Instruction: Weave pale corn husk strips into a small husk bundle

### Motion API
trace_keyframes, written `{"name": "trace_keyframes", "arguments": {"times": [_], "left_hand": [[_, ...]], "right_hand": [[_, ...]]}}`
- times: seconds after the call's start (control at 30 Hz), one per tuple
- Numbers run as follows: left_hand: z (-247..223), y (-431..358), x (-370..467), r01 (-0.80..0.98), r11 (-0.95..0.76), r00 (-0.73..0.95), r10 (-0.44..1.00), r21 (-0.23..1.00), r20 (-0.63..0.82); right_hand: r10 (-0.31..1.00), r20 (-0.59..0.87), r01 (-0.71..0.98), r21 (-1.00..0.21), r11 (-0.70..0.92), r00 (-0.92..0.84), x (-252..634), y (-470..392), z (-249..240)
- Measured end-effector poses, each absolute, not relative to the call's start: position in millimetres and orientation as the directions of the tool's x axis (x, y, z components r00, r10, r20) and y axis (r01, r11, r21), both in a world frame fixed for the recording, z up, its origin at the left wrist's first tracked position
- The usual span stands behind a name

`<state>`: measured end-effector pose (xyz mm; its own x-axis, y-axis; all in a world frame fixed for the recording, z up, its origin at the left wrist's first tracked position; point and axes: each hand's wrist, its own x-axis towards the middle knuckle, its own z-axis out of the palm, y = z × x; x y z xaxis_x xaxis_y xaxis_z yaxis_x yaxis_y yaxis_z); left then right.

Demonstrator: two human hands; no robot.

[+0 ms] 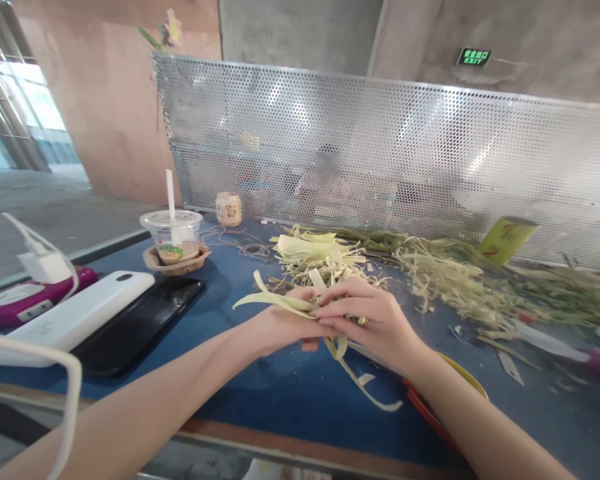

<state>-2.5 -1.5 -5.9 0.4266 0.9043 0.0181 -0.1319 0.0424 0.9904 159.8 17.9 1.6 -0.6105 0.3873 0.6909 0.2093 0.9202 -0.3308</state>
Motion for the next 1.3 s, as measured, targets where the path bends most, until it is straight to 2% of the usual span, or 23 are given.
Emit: {"name": "trace_keyframes", "arguments": {"times": [0.13, 0.27, 0.4, 0.53, 0.67, 0.77, 1.0, 1.1, 1.3], "left_hand": [[-2, -1, -3, -0.137, 0.032, 0.496, 0.868, 0.99, 0.041], [-2, 0, -6, -0.136, 0.006, 0.543, 0.837, 0.991, 0.069], [-6, 0, -8, -0.078, -0.017, 0.572, 0.818, 0.997, 0.059], [-7, 0, -6, -0.02, -0.045, 0.592, 0.804, 0.999, 0.049], [-7, 0, -4, -0.093, -0.034, 0.598, 0.797, 0.995, 0.083], [-7, 0, -4, -0.105, -0.026, 0.559, 0.825, 0.994, 0.081], [-5, -1, -2, -0.186, 0.078, 0.552, 0.833, 0.979, 0.038], [-6, -1, -1, -0.164, 0.094, 0.549, 0.836, 0.982, 0.011], [-11, 2, -5, -0.037, 0.002, 0.513, 0.858, 0.999, 0.018]], "right_hand": [[0.458, 0.617, 0.203, -0.439, 0.875, -0.64, 161, 20, 2], [0.486, 0.589, 0.184, -0.497, 0.848, -0.646, 165, 18, 8], [0.583, 0.569, 0.164, -0.62, 0.767, -0.58, 168, 18, 14], [0.714, 0.504, 0.248, -0.704, 0.665, -0.486, 163, 18, 17], [0.721, 0.469, 0.322, -0.673, 0.666, -0.509, 155, 16, 13], [0.71, 0.484, 0.317, -0.662, 0.679, -0.512, 153, 15, 10], [0.765, 0.48, 0.266, -0.742, 0.615, -0.43, 157, 14, 7], [0.754, 0.509, 0.266, -0.724, 0.636, -0.416, 157, 15, 7], [0.736, 0.537, 0.33, -0.665, 0.67, -0.411, 156, 14, 6]]}}
